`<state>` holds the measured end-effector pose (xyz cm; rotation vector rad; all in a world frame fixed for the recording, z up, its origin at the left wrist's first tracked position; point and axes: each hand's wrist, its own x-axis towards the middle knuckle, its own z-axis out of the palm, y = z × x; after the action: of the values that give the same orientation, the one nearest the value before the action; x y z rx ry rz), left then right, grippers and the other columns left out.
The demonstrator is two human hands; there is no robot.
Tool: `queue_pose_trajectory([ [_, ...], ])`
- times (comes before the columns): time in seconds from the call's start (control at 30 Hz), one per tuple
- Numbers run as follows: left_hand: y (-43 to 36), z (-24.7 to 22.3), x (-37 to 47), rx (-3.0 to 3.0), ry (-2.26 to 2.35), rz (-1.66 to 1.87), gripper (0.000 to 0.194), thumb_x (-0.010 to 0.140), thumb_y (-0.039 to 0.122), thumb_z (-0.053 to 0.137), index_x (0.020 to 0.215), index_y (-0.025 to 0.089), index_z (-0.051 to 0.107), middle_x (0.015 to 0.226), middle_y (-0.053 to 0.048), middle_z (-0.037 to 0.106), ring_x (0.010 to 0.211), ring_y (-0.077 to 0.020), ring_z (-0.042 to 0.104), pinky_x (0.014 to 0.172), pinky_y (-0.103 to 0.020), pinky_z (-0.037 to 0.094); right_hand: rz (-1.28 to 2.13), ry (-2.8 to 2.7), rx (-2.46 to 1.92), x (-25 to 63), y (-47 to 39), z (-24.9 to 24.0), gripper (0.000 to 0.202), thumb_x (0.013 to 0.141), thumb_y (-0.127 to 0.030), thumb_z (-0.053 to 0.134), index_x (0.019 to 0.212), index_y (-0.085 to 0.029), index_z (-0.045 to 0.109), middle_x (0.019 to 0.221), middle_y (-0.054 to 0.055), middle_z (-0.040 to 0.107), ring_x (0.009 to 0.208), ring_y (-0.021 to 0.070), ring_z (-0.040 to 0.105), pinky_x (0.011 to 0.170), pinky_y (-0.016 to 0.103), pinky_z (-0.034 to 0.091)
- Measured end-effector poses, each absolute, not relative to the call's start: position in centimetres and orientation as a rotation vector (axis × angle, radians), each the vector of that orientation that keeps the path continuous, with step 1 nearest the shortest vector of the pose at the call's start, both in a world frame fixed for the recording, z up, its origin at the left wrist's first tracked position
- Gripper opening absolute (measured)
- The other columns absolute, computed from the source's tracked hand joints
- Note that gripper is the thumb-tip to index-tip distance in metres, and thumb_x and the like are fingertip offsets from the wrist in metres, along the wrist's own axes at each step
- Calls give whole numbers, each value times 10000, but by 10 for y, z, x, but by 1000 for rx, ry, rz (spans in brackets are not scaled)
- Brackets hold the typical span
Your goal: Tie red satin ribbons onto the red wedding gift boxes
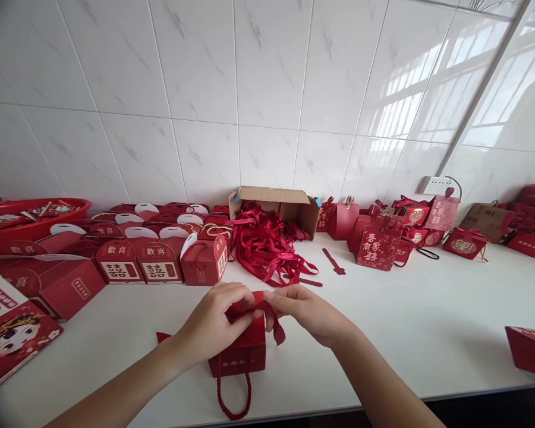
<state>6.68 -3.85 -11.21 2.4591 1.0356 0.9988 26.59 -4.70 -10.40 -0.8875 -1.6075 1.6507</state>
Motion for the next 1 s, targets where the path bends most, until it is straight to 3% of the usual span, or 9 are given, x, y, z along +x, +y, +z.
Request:
queue_pose_trajectory([
  [0.1,-36,-113,64,2461,1070,1076,180,723,31,576,706,196,507,680,52,595,671,-124,555,729,-280,406,1583,-1655,-1038,268,-49,-106,460,866,-543,552,698,-130,665,624,28,600,556,115,511,557,261,400],
  [0.2,-34,-115,59,2462,1100,1149,196,709,15,539,757,205,534,696,45,610,675,-130,573,711,-277,417,1523,-1784,-1194,271,-51,-110,419,818,-538,620,756,-127,676,596,17,604,527,93,485,494,217,335],
  [0.43,-32,-120,53,2480,1152,1226,165,744,60,508,792,216,537,688,36,615,668,-144,591,692,-277,446,1320,-2296,-1323,294,-70,-98,288,759,-445,697,721,-163,741,664,39,698,591,141,571,560,239,395],
  [0.57,-31,-120,51,2436,1157,1203,153,752,75,501,793,217,537,738,18,645,723,-155,616,710,-277,468,1238,-2354,-1434,302,-77,-89,362,771,-518,661,626,-199,756,590,43,691,547,178,582,539,278,401],
  [0.77,-31,-113,53,2442,1159,1213,133,747,92,525,778,221,530,734,23,658,712,-154,623,721,-281,466,969,-1972,-1274,270,-62,-100,304,826,-494,610,927,-231,723,957,55,715,857,234,625,740,325,460],
  [0.9,-30,-106,52,2447,1123,1278,131,752,87,526,780,215,513,728,33,638,696,-136,611,717,-267,460,1019,-1816,-1188,246,-56,-115,314,806,-449,648,1008,-208,662,720,7,648,690,169,558,689,304,422],
  [1.0,-30,-103,51,2467,1105,1327,132,758,86,532,781,213,507,705,39,619,682,-130,603,708,-261,454,955,-1695,-1148,234,-54,-123,405,818,-409,632,1179,-225,616,629,-42,529,641,142,486,691,293,405],
])
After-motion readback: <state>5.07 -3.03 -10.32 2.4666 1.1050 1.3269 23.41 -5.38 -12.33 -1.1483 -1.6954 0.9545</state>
